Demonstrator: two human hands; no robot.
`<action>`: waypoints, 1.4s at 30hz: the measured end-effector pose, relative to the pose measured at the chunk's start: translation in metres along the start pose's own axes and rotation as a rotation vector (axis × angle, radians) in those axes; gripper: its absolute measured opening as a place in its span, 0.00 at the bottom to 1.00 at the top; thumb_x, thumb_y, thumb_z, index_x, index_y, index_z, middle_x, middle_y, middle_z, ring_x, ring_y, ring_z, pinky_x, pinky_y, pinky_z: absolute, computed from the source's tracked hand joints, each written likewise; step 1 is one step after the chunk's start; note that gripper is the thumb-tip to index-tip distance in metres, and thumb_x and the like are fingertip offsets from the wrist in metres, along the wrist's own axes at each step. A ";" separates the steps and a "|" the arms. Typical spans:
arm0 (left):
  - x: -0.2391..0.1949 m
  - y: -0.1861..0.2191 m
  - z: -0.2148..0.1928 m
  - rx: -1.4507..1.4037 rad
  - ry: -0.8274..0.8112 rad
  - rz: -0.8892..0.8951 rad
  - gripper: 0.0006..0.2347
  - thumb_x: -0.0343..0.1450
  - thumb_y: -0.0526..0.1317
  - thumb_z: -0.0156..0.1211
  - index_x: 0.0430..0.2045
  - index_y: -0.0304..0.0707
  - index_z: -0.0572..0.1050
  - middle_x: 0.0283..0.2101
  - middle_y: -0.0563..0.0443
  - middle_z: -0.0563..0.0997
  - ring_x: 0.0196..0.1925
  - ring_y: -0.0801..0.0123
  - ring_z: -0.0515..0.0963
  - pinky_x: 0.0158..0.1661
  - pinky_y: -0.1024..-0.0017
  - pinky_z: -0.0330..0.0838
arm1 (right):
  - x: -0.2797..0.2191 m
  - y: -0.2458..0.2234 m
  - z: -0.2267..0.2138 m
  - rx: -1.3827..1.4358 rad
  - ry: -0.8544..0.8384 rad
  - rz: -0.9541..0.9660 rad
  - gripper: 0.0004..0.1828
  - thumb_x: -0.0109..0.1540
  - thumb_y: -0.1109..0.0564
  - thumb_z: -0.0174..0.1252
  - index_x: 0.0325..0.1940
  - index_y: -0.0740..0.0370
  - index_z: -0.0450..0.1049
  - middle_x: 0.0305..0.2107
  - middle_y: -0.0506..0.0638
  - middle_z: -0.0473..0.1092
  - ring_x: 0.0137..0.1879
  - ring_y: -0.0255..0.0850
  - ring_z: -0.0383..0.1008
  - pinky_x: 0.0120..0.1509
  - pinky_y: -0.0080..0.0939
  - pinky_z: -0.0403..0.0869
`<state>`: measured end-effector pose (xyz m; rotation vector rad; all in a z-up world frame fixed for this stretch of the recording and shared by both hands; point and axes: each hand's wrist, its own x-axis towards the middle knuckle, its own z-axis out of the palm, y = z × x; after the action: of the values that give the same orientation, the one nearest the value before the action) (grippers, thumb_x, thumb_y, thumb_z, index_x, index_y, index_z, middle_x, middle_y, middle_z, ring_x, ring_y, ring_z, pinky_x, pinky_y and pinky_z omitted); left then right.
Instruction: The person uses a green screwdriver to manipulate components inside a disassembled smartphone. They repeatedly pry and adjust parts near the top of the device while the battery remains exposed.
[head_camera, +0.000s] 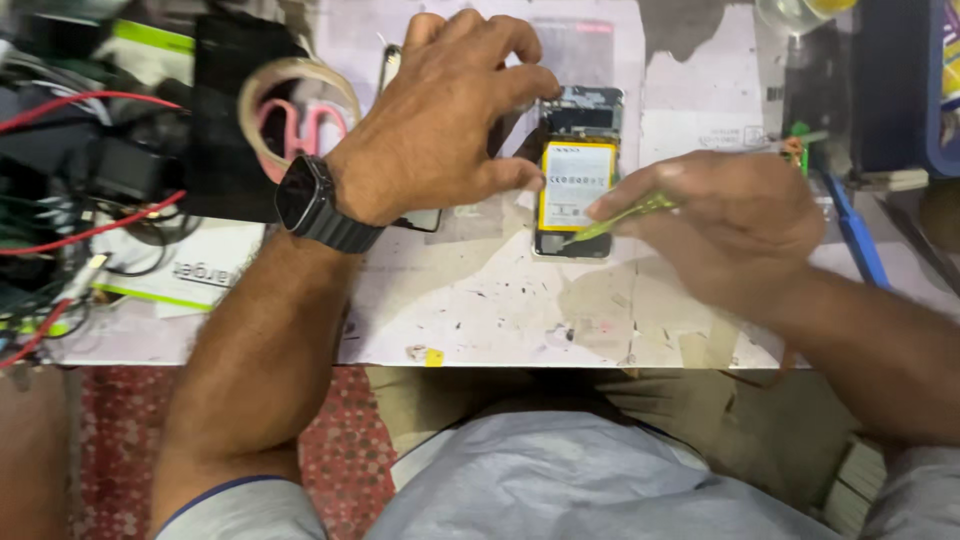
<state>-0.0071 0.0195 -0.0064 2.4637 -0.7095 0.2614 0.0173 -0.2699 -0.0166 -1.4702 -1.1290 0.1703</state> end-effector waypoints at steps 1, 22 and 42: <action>0.000 0.001 0.004 0.012 0.011 0.028 0.26 0.59 0.49 0.81 0.49 0.39 0.80 0.55 0.45 0.74 0.56 0.54 0.69 0.57 0.54 0.55 | -0.002 -0.001 0.001 0.005 -0.005 0.018 0.27 0.63 0.75 0.62 0.62 0.63 0.63 0.46 0.63 0.75 0.50 0.52 0.82 0.54 0.46 0.86; 0.000 0.001 0.018 0.056 -0.029 0.056 0.30 0.54 0.51 0.82 0.50 0.41 0.81 0.57 0.42 0.73 0.61 0.50 0.67 0.62 0.47 0.50 | -0.009 0.007 0.009 0.008 -0.043 0.014 0.30 0.62 0.77 0.61 0.62 0.58 0.61 0.44 0.65 0.74 0.51 0.53 0.82 0.50 0.48 0.86; 0.003 -0.001 0.021 0.080 -0.061 0.068 0.33 0.51 0.51 0.82 0.51 0.39 0.80 0.56 0.52 0.77 0.59 0.51 0.69 0.60 0.48 0.52 | 0.005 -0.017 0.003 -0.548 -0.326 0.036 0.06 0.67 0.63 0.56 0.48 0.60 0.74 0.42 0.56 0.80 0.46 0.46 0.83 0.50 0.45 0.82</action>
<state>-0.0033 0.0075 -0.0233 2.5356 -0.8251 0.2453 0.0088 -0.2674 -0.0010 -1.9978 -1.4902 0.1330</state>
